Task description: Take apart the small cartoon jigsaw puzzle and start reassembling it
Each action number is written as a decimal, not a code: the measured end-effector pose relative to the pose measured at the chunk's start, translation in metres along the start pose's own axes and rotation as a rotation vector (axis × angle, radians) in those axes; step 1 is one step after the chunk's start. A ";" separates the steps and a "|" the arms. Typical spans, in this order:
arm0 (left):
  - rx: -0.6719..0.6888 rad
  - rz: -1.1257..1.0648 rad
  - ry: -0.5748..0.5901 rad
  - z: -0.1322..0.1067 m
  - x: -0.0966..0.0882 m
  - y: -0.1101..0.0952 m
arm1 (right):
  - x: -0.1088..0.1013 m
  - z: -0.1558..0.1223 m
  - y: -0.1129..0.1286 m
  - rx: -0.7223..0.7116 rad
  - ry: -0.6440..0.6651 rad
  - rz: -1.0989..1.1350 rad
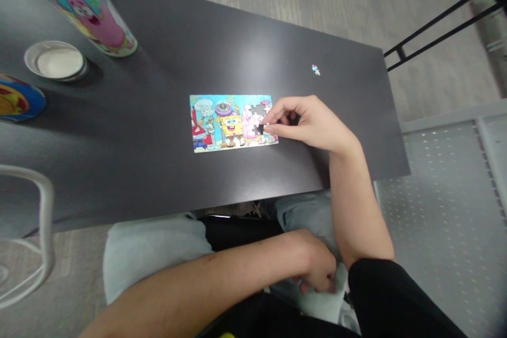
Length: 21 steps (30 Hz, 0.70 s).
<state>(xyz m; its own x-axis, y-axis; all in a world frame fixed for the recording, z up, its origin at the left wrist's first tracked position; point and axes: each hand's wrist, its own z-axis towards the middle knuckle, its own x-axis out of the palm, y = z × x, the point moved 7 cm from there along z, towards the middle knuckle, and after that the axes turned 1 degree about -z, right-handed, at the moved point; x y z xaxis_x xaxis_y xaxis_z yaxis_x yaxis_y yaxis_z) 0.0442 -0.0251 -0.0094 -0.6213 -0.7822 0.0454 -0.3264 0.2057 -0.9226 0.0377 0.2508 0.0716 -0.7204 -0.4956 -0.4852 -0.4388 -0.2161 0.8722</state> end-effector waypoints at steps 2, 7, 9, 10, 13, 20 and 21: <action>0.000 0.006 0.001 0.001 0.000 0.000 | -0.001 0.001 0.000 -0.068 -0.017 -0.045; 0.004 0.010 0.001 0.002 -0.001 0.000 | -0.006 0.004 -0.009 -0.117 -0.048 -0.176; 0.004 0.001 0.013 0.002 -0.001 0.001 | -0.006 0.004 -0.009 -0.114 -0.060 -0.190; 0.004 -0.006 0.020 0.001 -0.001 0.001 | -0.005 0.004 -0.007 -0.117 -0.062 -0.194; -0.008 -0.018 0.028 0.000 0.000 0.001 | -0.004 0.003 -0.002 -0.132 -0.081 -0.187; -0.055 -0.020 0.021 0.001 0.002 0.004 | -0.078 -0.012 -0.057 -0.020 -0.601 -0.194; -0.063 -0.018 0.022 0.001 0.002 0.005 | -0.092 -0.016 -0.070 0.007 -0.685 -0.233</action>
<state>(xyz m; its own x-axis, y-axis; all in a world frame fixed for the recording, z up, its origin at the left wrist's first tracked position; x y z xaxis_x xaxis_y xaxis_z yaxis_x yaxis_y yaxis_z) 0.0427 -0.0264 -0.0141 -0.6299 -0.7734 0.0709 -0.3818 0.2290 -0.8954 0.1432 0.2981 0.0557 -0.7812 0.2017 -0.5908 -0.6242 -0.2450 0.7418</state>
